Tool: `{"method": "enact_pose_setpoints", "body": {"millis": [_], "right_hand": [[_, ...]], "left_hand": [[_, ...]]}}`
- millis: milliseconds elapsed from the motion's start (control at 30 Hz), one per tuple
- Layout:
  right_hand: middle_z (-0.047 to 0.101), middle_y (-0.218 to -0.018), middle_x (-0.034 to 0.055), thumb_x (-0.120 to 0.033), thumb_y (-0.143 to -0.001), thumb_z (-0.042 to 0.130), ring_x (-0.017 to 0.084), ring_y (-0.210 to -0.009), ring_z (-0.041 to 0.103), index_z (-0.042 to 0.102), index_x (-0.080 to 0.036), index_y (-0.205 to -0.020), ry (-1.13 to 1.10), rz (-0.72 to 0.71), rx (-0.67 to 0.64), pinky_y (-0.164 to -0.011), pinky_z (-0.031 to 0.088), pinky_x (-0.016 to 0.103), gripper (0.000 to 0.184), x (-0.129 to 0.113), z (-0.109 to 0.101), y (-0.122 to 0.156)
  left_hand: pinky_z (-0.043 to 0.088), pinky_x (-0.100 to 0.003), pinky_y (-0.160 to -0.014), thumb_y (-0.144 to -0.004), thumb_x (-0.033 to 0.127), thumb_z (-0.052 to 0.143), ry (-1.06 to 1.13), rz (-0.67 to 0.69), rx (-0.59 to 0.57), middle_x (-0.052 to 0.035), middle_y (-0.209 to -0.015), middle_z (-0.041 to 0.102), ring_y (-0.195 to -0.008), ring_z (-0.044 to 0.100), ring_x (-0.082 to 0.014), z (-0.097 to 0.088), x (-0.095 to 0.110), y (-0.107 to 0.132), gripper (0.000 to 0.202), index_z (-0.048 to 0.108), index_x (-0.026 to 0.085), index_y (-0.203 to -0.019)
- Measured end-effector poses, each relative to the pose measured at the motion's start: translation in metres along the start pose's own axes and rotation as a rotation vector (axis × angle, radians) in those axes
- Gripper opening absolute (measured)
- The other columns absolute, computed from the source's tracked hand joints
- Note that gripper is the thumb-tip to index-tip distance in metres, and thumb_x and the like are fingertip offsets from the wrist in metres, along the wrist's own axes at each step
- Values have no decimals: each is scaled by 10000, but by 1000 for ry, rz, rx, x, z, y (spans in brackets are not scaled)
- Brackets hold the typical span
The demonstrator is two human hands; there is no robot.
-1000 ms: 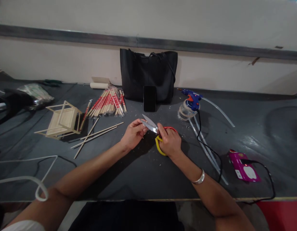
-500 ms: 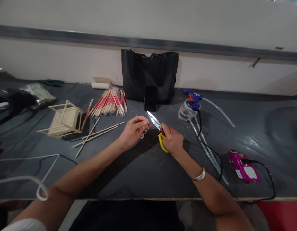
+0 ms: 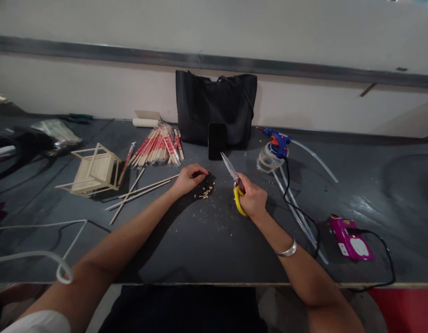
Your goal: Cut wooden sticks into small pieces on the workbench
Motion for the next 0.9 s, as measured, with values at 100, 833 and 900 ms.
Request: {"method": "enact_pose_setpoints", "body": {"millis": [100,833,900], "right_hand": [[762,-776,24,-356,-876,562,150,-626,660,744,-226,-1140,-8,5,-14,-591,445,226,346,0,-1,-1],[787,-837,23,-314,-846,587,153,-648,689,747,-236,-1127,-21,-49,-51,-590,467,223,332,0,0,-1],[786,-831,23,-316,-855,576,154,-643,686,747,-240,-1125,-25,-52,-56,-584,466,226,328,0,0,-1]], "left_hand": [[484,-291,-714,-724,119,566,-67,88,-63,-25,-788,703,-725,626,-160,0,-3,0,166,715,185,-754],[410,-382,-872,-748,174,634,-432,215,-364,-66,-992,688,-971,575,-247,12,22,7,122,714,200,-835],[413,-380,-860,-753,182,640,-428,195,-368,-64,-968,688,-960,576,-250,13,23,7,103,716,206,-818]]}}
Point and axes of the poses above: each hand's wrist, its own y-axis away from the middle knuckle, its own z-axis out of the palm, x = y × z, the point moved 2 cm from there along -y, towards the middle knuckle
